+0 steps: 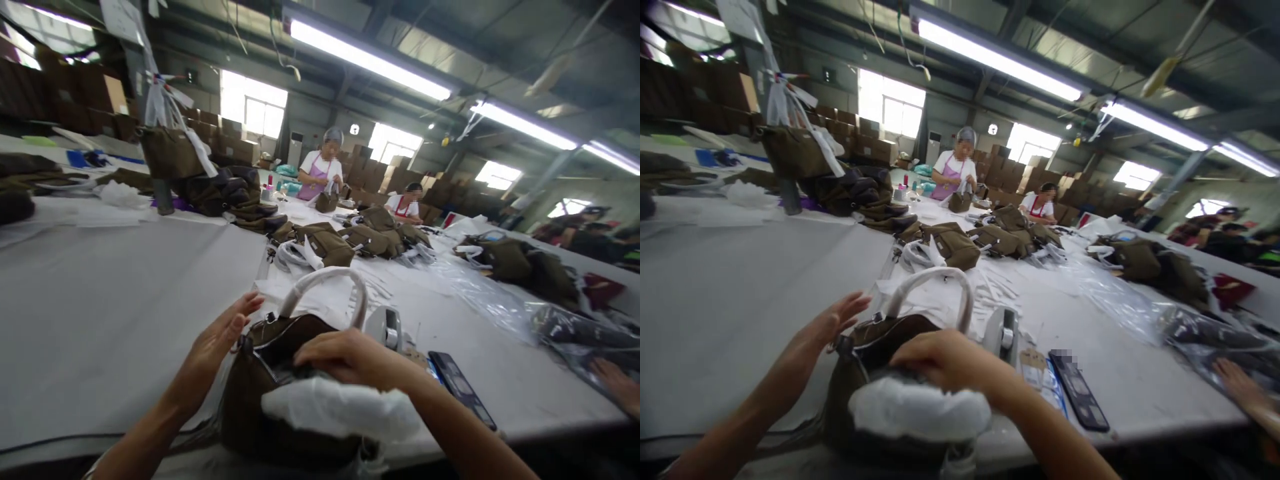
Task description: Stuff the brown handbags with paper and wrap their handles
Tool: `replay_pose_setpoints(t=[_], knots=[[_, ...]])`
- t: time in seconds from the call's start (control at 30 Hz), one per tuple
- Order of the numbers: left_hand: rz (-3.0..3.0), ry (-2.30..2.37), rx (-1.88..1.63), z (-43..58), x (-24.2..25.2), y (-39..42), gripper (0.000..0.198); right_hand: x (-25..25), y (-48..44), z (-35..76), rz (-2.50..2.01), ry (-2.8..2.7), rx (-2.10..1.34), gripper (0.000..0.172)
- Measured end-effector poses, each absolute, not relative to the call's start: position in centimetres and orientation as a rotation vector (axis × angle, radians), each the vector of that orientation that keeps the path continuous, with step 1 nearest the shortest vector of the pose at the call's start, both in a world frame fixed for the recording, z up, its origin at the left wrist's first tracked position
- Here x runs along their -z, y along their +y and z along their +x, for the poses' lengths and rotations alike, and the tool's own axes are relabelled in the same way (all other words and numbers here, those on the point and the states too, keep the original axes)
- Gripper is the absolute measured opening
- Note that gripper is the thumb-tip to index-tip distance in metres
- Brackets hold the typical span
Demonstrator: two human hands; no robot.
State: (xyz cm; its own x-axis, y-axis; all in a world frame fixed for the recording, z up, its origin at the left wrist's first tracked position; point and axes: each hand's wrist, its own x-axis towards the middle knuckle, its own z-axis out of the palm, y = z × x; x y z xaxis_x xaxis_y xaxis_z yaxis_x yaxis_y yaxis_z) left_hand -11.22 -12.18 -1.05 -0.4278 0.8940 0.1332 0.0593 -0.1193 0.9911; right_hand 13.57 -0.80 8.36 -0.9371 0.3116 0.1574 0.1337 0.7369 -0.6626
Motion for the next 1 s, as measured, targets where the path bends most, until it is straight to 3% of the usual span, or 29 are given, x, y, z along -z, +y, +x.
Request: replay_pose_setpoints(t=[0.17, 0.3, 0.6, 0.73, 0.9, 1.0], knots=[[1.343, 1.897, -1.139, -12.7, -1.0, -11.9, 0.082, -5.9, -1.5, 21.7, -0.967, -2.310, -0.438, 0.029], [1.501, 1.845, -0.840, -13.2, -2.5, -9.4, 0.076, -0.8, -2.1, 24.7, -1.091, -2.282, -0.457, 0.049], [1.515, 1.766, -0.886, -12.8, -3.6, -8.5, 0.058, 4.2, -2.6, 24.2, -1.118, -2.117, -0.580, 0.049], [1.346, 1.761, -0.940, -12.9, -3.8, -8.7, 0.066, 6.1, -2.0, 24.1, -1.060, -2.140, -0.557, 0.060], [1.177, 1.733, -0.891, -14.7, -2.3, -6.7, 0.085, 7.0, -1.5, 24.0, -0.980, -2.121, -0.556, 0.048], [1.174, 1.730, -0.812, -15.3, 0.0, -5.5, 0.079, 7.3, -1.8, 23.9, -0.920, -1.998, -0.534, 0.043]])
